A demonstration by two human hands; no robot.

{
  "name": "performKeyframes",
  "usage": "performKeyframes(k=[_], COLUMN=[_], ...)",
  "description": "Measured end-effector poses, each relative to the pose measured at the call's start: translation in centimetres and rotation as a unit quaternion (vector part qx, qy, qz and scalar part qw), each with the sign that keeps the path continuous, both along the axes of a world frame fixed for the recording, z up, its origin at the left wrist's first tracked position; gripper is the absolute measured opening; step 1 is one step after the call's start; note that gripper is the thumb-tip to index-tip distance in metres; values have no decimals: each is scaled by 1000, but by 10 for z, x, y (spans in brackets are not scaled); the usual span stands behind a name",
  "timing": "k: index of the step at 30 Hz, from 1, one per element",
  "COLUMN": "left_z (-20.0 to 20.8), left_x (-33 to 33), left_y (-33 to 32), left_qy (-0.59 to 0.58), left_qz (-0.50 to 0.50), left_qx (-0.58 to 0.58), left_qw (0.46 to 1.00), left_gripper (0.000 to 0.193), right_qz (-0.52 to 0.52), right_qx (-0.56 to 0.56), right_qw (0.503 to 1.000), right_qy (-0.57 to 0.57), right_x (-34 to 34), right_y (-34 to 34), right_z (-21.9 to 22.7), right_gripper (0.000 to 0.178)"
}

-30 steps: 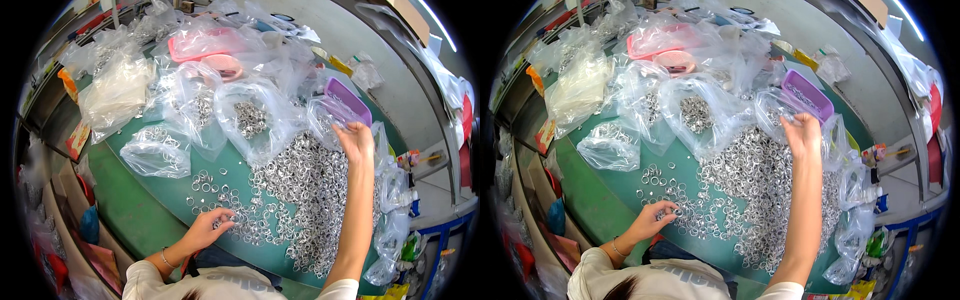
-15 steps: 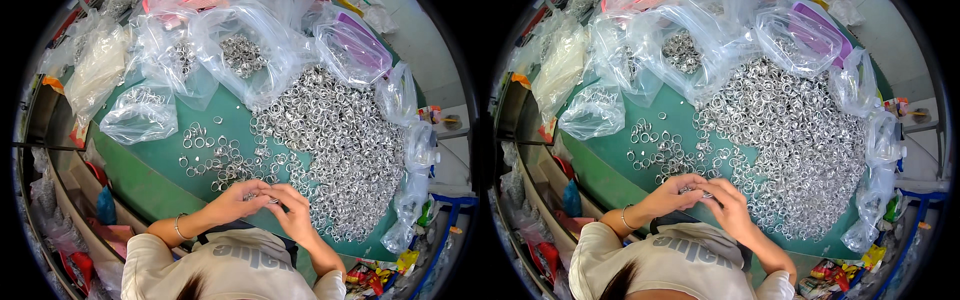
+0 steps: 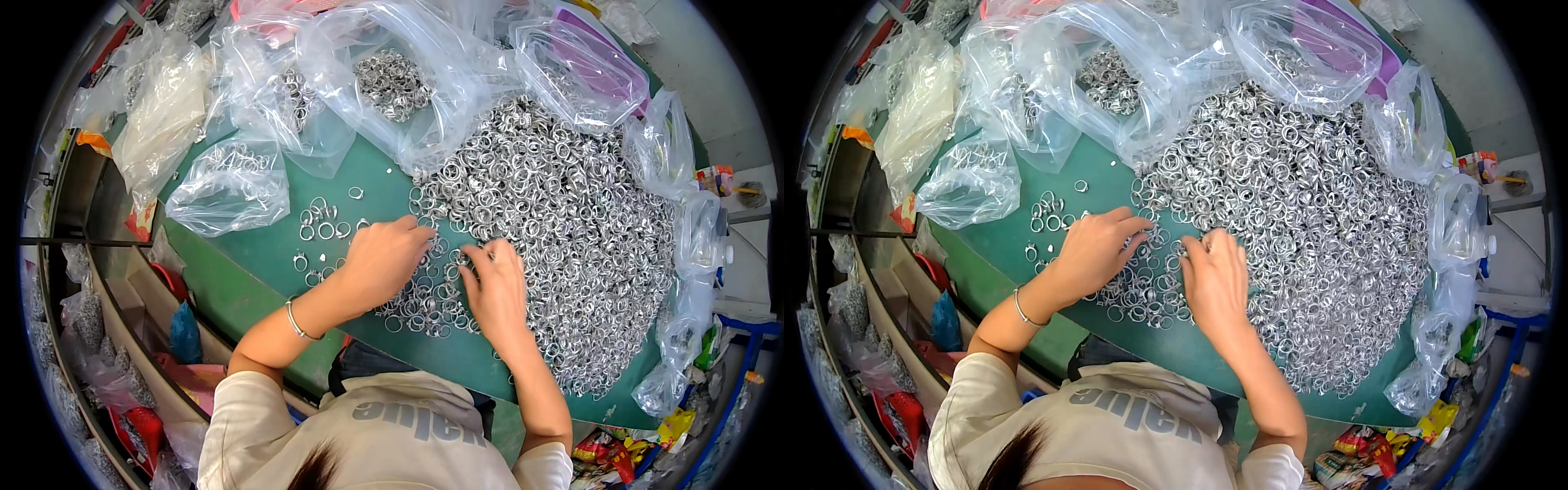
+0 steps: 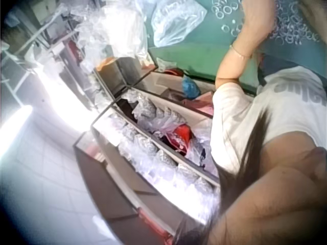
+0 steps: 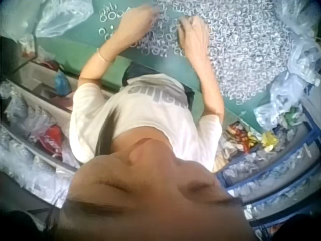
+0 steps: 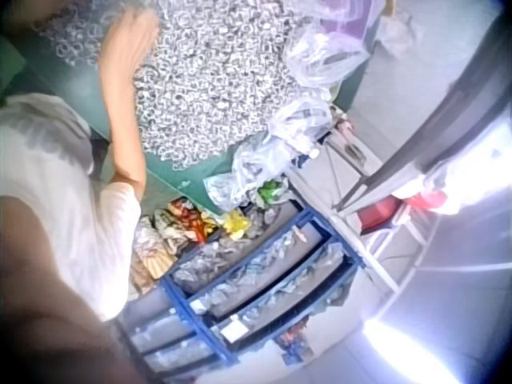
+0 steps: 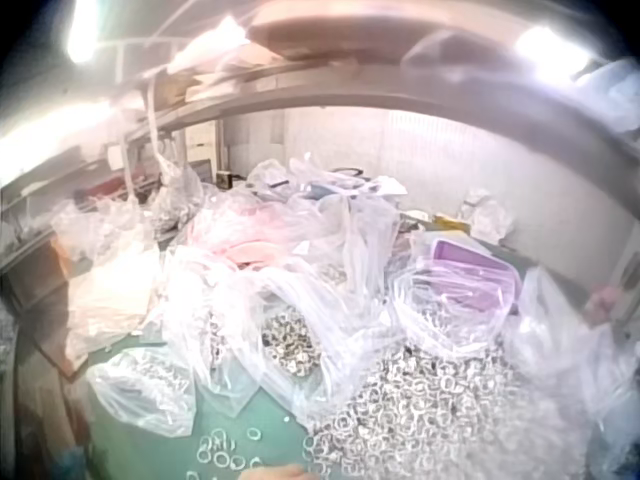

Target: The person picks up and sorts through a large pile of small metal split rings on a green workbench by hand, grouping some together and moving others into plastic bags.

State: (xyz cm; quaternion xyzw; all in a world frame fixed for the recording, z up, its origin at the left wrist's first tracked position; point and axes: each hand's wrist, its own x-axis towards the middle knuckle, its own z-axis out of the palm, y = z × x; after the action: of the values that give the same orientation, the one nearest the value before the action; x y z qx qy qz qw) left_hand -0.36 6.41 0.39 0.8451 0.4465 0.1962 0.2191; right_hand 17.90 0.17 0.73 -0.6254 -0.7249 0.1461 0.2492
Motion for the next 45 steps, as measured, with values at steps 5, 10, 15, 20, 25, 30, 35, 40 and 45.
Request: performKeyframes(k=[5,10,15,20,25,30,35,40,45], left_z=[4,13,9,11,1,5,1,0,4], left_x=[-11,-17,-13,-18,1,1,0,-3,-11], left_y=[2,-7,-5,-1,7,25,34,33,32], left_qy=[37,26,51,92,56,139,141,28,-81], left_qz=[-70,-27,-35,-69,-88,-170,-219,-153,-122], left_qx=[-66,-140,-60,-64,-19,19,12,-84,-143], left_qw=[995,989,996,991,994,975,965,984,979], left_gripper=[10,13,13,11,8,9,7,7,9], right_qz=[48,-34,-14,-40,29,3,-112,33,47], right_qx=[-52,-98,-15,23,24,72,-183,-63,-49], right_qw=[997,994,993,987,990,997,821,992,997], right_qy=[-38,19,-117,-152,-132,-34,529,101,38], right_x=[7,24,4,4,-10,1,2,-8,-12], right_y=[-10,-24,-12,-10,7,7,-3,1,4], right_z=[7,15,15,16,5,5,12,3,-3], right_gripper=[19,17,17,16,13,8,18,18,10])
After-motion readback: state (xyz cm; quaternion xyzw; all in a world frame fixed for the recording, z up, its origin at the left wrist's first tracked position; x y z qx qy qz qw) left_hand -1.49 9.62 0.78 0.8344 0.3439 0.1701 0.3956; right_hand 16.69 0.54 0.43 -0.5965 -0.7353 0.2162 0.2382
